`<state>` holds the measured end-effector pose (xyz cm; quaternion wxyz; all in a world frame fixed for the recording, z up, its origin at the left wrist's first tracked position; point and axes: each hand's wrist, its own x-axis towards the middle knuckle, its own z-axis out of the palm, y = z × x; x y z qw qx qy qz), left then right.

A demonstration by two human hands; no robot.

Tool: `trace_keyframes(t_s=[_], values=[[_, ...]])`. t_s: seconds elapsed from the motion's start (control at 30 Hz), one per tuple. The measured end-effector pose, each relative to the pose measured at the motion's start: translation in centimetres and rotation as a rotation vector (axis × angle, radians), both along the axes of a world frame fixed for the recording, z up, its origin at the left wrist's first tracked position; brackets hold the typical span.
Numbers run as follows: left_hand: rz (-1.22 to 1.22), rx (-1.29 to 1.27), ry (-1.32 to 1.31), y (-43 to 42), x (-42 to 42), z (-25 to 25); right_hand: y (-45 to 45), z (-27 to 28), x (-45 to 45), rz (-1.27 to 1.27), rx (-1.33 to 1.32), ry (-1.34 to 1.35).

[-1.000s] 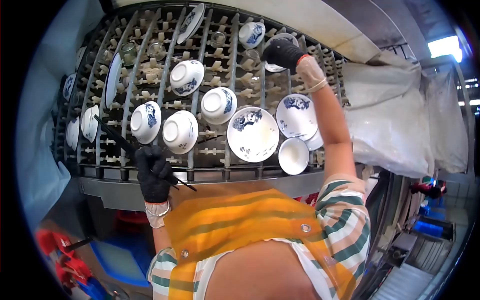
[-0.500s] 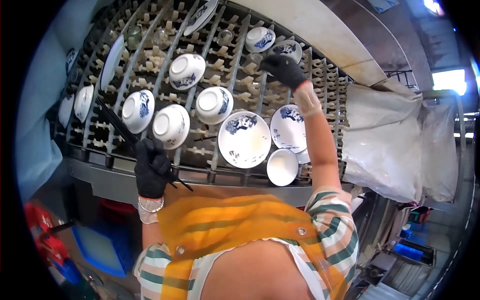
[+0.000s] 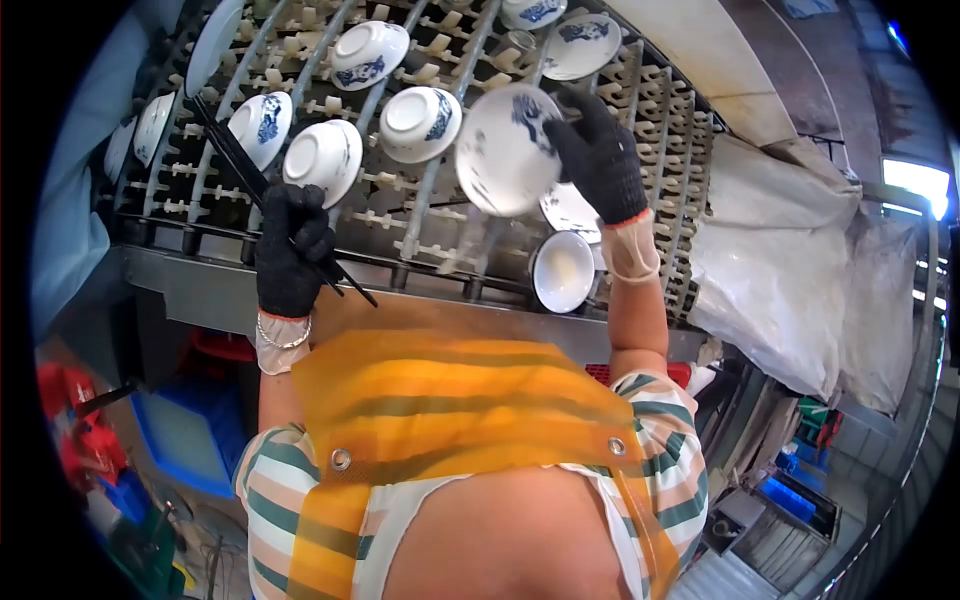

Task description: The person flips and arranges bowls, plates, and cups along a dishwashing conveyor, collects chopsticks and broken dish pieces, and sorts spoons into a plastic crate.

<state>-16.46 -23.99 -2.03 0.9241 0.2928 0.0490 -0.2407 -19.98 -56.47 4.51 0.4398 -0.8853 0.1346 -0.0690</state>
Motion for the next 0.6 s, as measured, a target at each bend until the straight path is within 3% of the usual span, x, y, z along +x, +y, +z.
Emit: trace_keyframes(t_s=[0.07,0.1,0.17,0.23,0.33,0.4,0.53,0.6], values=[[0.026,0.063,0.002,-0.4,-0.2,-0.3,-0.1,0.0,-0.1,0.001,0.536,0.015],[-0.015,0.0,-0.024,-0.1,-0.2,-0.8,-1.1,-0.9,0.0,0.001,0.532,0.016],[-0.043,-0.055,-0.042,0.0,-0.4,-0.9,-5.2,-4.6,0.7,0.002,0.106,-0.145],[-0.054,-0.155,-0.015,-0.5,-0.5,-0.5,-9.5,-7.6,0.2,-0.002,-0.546,-0.025],[-0.032,-0.12,-0.046,-1.0,-0.7,-1.2,-11.4,-8.1,-1.0,0.105,-0.453,0.152],[-0.036,-0.109,-0.041,-1.3,-0.9,-1.2,-11.4,-6.0,-1.9,-0.04,-0.263,0.235],[-0.056,-0.089,-0.011,-1.9,-1.2,-1.5,-9.8,-2.9,-2.3,-0.235,-0.312,0.062],[-0.069,-0.067,-0.03,-2.2,-1.3,-1.6,-8.2,-2.4,-2.6,-0.152,0.037,-0.207]])
